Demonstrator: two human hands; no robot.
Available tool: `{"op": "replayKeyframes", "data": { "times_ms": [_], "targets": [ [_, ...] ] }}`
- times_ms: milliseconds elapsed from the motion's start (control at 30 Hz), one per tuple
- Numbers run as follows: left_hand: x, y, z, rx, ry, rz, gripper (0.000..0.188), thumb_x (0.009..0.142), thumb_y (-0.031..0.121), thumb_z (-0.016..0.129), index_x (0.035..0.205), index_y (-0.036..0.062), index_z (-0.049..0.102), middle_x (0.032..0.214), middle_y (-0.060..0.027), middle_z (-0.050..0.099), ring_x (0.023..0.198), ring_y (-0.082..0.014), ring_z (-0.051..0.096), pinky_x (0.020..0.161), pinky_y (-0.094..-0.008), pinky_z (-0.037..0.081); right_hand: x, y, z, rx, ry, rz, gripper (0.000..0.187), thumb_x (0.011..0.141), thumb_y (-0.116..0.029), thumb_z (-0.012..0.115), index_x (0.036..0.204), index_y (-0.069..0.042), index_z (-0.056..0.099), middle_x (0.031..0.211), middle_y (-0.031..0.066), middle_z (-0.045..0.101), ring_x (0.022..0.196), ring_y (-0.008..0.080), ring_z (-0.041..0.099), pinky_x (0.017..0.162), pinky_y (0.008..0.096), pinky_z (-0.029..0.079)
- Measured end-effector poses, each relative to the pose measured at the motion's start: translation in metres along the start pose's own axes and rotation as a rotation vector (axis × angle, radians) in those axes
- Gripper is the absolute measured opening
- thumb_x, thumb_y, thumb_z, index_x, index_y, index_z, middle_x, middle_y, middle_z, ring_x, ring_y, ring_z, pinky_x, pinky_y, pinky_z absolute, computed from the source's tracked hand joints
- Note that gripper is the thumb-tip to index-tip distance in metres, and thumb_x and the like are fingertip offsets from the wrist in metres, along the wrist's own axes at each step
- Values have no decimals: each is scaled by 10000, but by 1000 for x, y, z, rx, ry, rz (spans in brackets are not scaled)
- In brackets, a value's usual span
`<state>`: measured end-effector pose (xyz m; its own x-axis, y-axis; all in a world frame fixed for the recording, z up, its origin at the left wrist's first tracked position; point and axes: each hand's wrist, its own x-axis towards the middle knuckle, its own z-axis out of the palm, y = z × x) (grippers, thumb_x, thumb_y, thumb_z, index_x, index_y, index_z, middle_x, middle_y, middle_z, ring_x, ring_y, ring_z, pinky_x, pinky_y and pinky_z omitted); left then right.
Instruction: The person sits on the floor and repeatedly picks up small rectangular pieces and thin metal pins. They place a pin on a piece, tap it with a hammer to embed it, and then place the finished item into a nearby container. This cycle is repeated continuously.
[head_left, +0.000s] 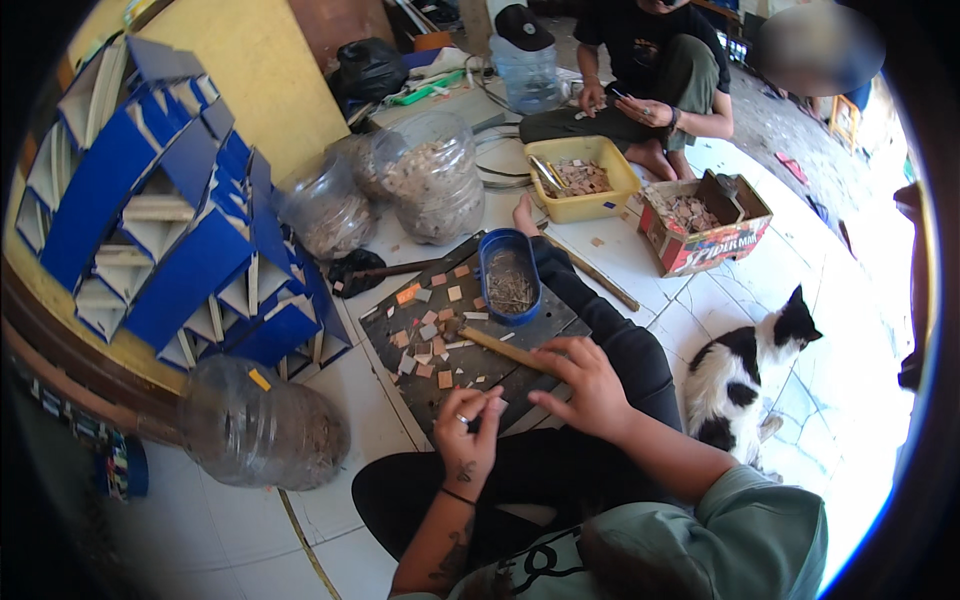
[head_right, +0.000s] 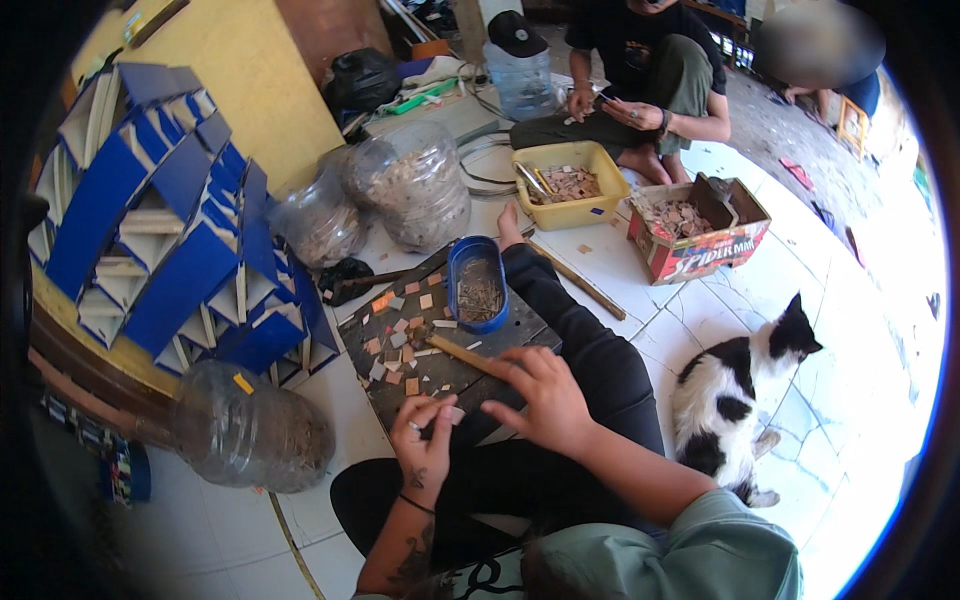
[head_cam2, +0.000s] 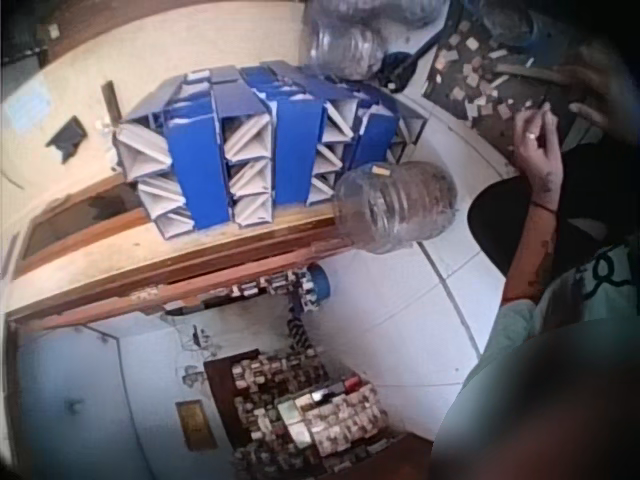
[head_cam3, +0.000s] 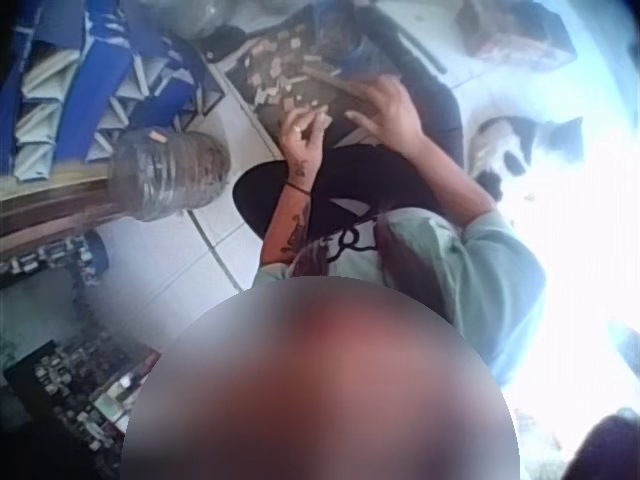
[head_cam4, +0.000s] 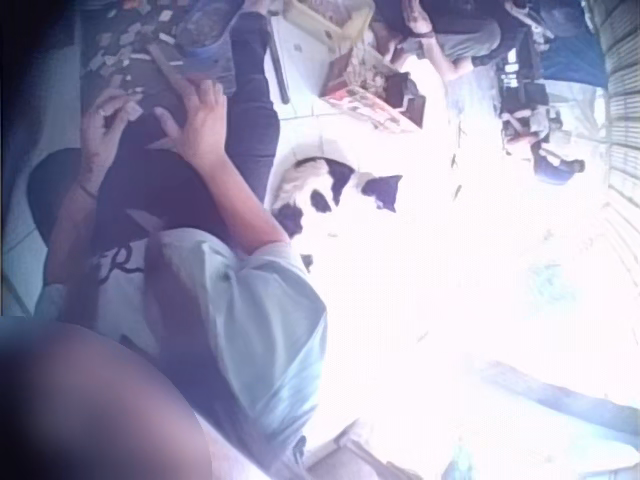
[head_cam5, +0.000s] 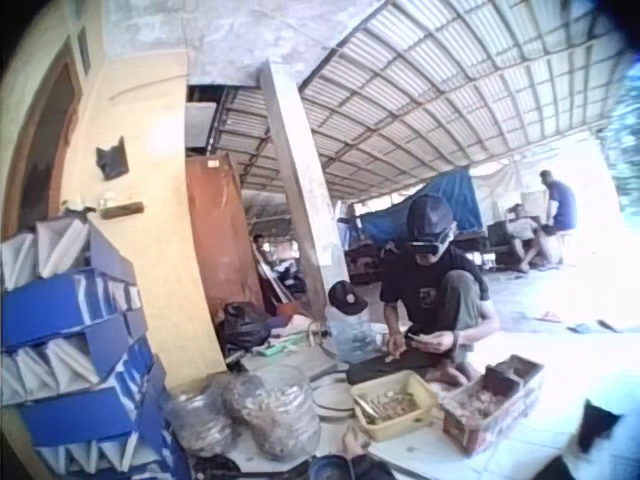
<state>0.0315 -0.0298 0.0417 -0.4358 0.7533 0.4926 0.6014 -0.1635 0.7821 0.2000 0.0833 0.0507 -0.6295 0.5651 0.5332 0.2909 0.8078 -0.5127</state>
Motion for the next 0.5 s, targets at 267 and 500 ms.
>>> {"op": "replayKeyframes", "data": {
  "times_ms": [267,500],
  "targets": [
    [6,26,33,-203,-187,11,190,851,18,674,1038,8,709,941,-100,669,769,-192,642,737,-295,505,-1,27,-29,864,-529,355,389,914,-132,678,1269,-3,585,977,65,695,839,125,666,748,267,548],
    [-45,6,31,-180,-492,-23,338,868,74,670,1204,47,638,988,-92,662,752,-187,631,745,-310,506,114,113,-106,197,-900,664,332,902,-90,612,1226,-17,619,1025,132,695,794,240,722,717,327,584]
  ]
}}
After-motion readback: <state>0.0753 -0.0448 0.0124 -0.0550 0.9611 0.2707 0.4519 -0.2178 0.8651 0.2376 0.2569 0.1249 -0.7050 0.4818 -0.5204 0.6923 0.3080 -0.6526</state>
